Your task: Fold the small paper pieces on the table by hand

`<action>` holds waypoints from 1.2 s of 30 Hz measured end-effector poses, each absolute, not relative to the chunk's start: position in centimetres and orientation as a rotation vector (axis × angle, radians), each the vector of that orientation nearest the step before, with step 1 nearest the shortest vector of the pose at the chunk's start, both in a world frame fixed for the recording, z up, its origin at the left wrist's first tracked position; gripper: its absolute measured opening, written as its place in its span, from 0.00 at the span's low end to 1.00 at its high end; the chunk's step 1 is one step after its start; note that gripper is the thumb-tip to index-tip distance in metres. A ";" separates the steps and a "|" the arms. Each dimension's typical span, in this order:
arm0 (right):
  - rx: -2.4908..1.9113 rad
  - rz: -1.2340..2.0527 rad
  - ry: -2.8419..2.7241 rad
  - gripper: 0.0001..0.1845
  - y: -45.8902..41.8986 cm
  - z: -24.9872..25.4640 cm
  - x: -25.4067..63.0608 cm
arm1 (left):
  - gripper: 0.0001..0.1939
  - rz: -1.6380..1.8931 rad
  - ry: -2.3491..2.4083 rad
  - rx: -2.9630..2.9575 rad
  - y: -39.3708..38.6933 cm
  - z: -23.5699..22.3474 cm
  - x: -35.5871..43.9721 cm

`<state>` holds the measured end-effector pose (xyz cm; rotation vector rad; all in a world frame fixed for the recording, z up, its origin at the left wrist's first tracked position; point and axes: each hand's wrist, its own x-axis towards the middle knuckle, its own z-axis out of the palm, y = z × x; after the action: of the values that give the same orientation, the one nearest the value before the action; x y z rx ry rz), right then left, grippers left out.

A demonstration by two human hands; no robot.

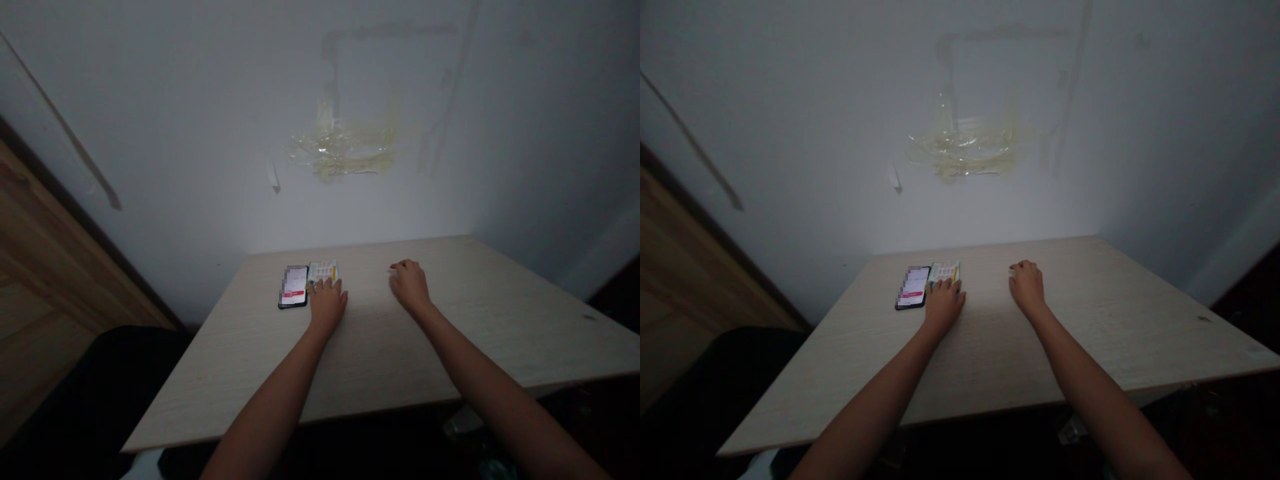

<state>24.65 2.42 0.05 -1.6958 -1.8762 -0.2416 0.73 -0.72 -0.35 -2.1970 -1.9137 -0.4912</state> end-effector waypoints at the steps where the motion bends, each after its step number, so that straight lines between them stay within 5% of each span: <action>1: -1.608 -0.180 -1.943 0.18 2.5 -0.1 24.4 | 0.21 -0.496 -1.914 -2.189 -0.6 -0.4 0.7; 12: -1.202 0.254 -2.309 0.23 3.4 -3.1 22.5 | 0.24 -0.527 -1.984 -2.095 0.2 -0.8 0.5; 36: -1.197 0.338 -2.244 0.20 3.9 -3.0 23.0 | 0.19 -0.553 -1.923 -2.170 -0.3 0.8 0.2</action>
<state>22.99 3.88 -3.01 -1.1969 -2.2442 0.3379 0.20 -0.31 0.82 -2.1696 -1.9229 -0.5531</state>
